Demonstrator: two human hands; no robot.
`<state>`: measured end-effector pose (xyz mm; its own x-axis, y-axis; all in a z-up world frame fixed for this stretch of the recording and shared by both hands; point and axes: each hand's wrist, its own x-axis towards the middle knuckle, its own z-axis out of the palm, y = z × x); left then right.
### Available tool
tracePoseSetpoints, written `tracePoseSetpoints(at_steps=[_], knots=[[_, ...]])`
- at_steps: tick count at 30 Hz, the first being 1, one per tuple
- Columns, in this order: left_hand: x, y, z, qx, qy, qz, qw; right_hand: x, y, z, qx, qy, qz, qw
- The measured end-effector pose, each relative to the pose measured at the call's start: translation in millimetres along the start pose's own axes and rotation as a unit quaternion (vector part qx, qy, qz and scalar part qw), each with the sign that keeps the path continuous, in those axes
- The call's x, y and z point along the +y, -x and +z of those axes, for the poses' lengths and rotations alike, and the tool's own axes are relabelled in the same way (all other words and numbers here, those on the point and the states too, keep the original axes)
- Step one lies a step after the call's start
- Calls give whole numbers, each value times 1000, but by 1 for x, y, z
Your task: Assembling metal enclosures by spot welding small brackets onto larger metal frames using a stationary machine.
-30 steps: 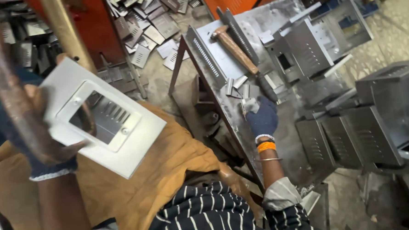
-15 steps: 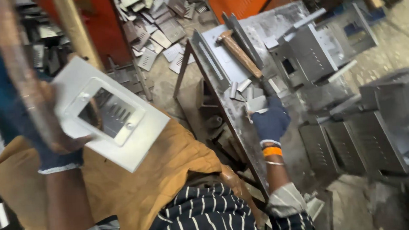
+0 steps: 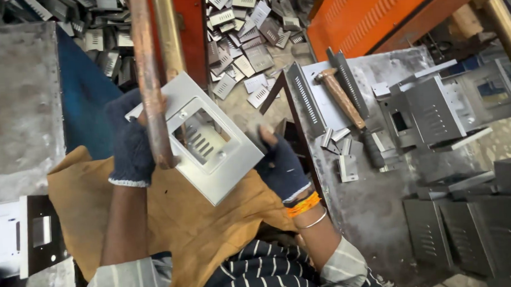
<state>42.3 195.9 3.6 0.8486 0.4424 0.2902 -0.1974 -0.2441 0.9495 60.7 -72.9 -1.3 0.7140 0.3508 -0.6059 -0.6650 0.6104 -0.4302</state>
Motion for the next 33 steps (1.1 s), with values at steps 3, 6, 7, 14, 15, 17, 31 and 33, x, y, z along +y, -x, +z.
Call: tracePoseSetpoints(at_steps=[3,6,7,14,15,17,31,33], knots=[[-26,-5,-7,-25,-29,92,995,29,-38,-63,-112,571,-371,724],[-39,-9,-7,-32,103,-34,994,35,-57,-63,-189,31,-97,977],[-28,-10,-7,-33,104,-36,993,36,-52,-60,-186,32,-97,977],[0,-9,-22,-119,83,14,989,35,-14,-10,-236,591,-393,664],[2,-10,-23,-128,69,19,989,34,-16,-12,-258,604,-383,650],[-1,-9,-24,-123,77,1,989,40,-15,-9,-278,523,-296,749],[-10,-1,2,-77,63,-37,994,42,17,49,-178,344,-128,913],[6,0,13,-50,190,27,980,51,12,41,-201,209,-36,956]])
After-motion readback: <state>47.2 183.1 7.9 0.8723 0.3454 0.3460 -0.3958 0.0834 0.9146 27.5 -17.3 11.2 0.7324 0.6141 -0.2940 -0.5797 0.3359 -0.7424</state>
